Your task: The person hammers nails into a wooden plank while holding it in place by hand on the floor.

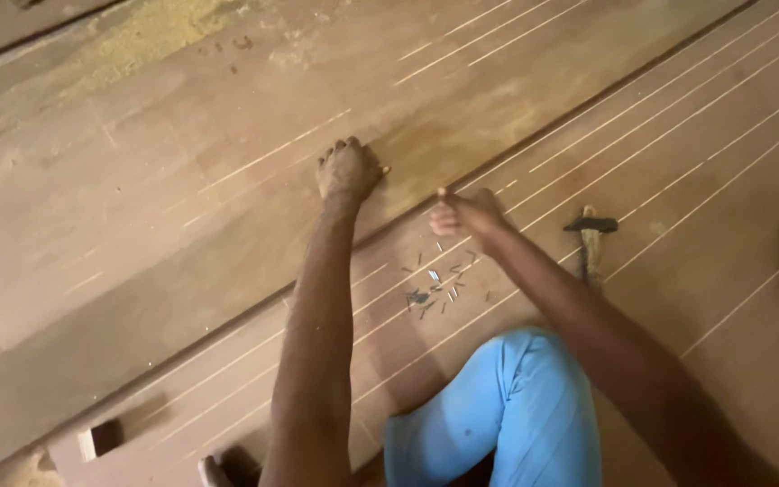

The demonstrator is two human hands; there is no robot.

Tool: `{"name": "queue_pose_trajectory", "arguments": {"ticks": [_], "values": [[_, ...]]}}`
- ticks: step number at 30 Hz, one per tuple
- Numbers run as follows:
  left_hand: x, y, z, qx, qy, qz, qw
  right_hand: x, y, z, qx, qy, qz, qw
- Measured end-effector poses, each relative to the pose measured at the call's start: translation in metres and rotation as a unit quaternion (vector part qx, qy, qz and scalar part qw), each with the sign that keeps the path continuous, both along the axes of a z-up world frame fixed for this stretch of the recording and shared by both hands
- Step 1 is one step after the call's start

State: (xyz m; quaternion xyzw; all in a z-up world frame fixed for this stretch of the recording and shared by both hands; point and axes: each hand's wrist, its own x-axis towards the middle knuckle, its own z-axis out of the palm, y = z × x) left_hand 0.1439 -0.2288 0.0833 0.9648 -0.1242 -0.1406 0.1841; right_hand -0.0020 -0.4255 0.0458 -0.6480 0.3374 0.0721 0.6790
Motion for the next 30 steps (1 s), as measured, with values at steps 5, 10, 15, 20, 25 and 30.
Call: {"name": "queue_pose_trajectory", "arguments": {"ticks": [5,10,15,20,25,30], "values": [[0.006,-0.001,-0.014,-0.011,0.0,0.023,1.0,0.034,0.026,-0.033,0.015,-0.037,-0.126,0.991],[0.008,-0.004,-0.015,-0.006,-0.017,0.01,1.0,0.024,0.019,-0.058,0.075,-0.058,-0.098,0.991],[0.003,-0.003,-0.009,-0.01,-0.024,0.015,1.0,0.022,0.017,-0.073,0.052,-0.074,-0.06,0.994],[0.006,-0.002,-0.003,0.013,-0.005,-0.027,1.0,0.006,0.015,-0.069,0.09,-0.126,0.004,0.988],[0.023,-0.016,-0.008,-0.039,0.026,-0.027,0.999,0.005,0.021,-0.049,-0.146,-0.151,0.123,0.97],[0.032,-0.013,-0.025,-0.091,0.024,0.041,0.995,0.01,0.031,-0.044,-0.145,-0.135,0.059,0.978]]}}
